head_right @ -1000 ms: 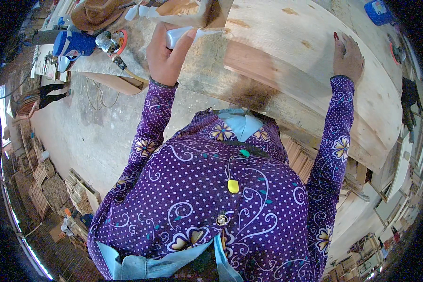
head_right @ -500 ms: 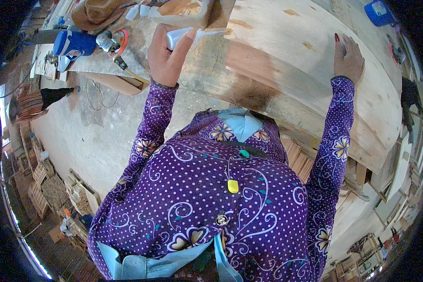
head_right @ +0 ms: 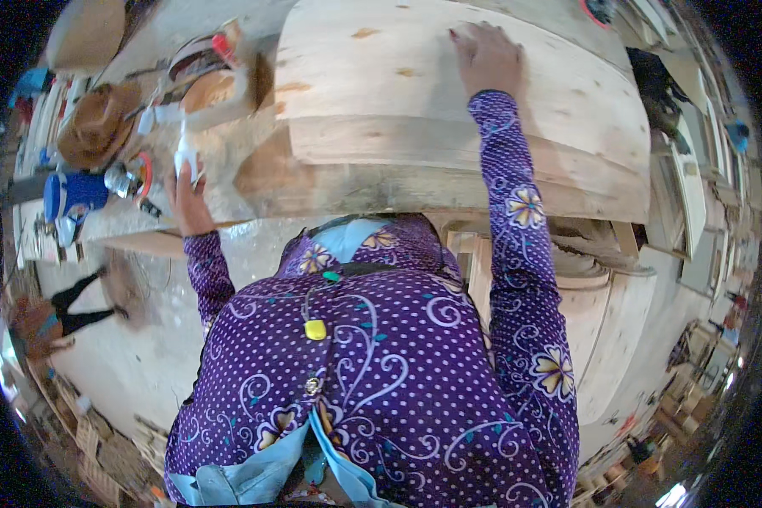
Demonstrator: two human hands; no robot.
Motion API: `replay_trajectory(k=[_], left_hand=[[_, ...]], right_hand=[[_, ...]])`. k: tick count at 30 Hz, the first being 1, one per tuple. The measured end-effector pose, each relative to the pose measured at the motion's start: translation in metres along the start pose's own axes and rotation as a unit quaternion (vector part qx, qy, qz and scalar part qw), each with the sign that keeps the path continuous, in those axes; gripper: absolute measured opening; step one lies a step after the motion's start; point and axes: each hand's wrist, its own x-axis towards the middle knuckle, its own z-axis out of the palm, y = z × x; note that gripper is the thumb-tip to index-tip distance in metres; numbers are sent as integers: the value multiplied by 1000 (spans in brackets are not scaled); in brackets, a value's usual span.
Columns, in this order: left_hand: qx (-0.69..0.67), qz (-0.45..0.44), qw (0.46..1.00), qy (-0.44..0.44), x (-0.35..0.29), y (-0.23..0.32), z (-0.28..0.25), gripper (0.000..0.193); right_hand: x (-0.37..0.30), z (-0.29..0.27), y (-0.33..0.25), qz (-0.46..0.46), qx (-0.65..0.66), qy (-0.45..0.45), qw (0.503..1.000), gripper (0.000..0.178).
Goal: Applying glue and assembling wooden components for a project.
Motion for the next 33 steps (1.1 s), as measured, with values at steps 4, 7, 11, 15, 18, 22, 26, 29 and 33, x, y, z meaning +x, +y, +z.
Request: replay_trajectory(k=[4, 7, 11, 15, 18, 22, 26, 29, 33], left_hand=[[118, 64, 990, -54, 27, -33, -41, 51], [225, 110, 968, -24, 41, -50, -76, 51], [163, 108, 980, -48, 81, -67, -121, 51], [194, 159, 968, 14, 82, -49, -100, 51], [220, 192, 956, 11, 92, -53, -105, 56], [334, 224, 913, 71, 100, -61, -108, 57], [385, 237, 889, 66, 105, -68, -116, 55], [438, 227, 867, 77, 104, -64, -113, 61], [520, 222, 817, 115, 99, -57, -106, 70]], right_hand=[[-4, -9, -1, 54, 6, -53, 997, 32], [-19, -5, -5, 88, 10, -71, 994, 42], [-20, -21, -24, 108, 20, -69, 992, 38], [-20, -24, -31, 118, 37, -49, 991, 37], [-21, -23, -34, 121, 92, -30, 988, 33], [-22, -17, -38, 128, 97, -28, 987, 34], [-20, -20, -44, 135, 111, -45, 984, 34], [-20, -24, -44, 137, 109, -47, 983, 34], [-18, -24, -43, 129, 103, -32, 986, 34]])
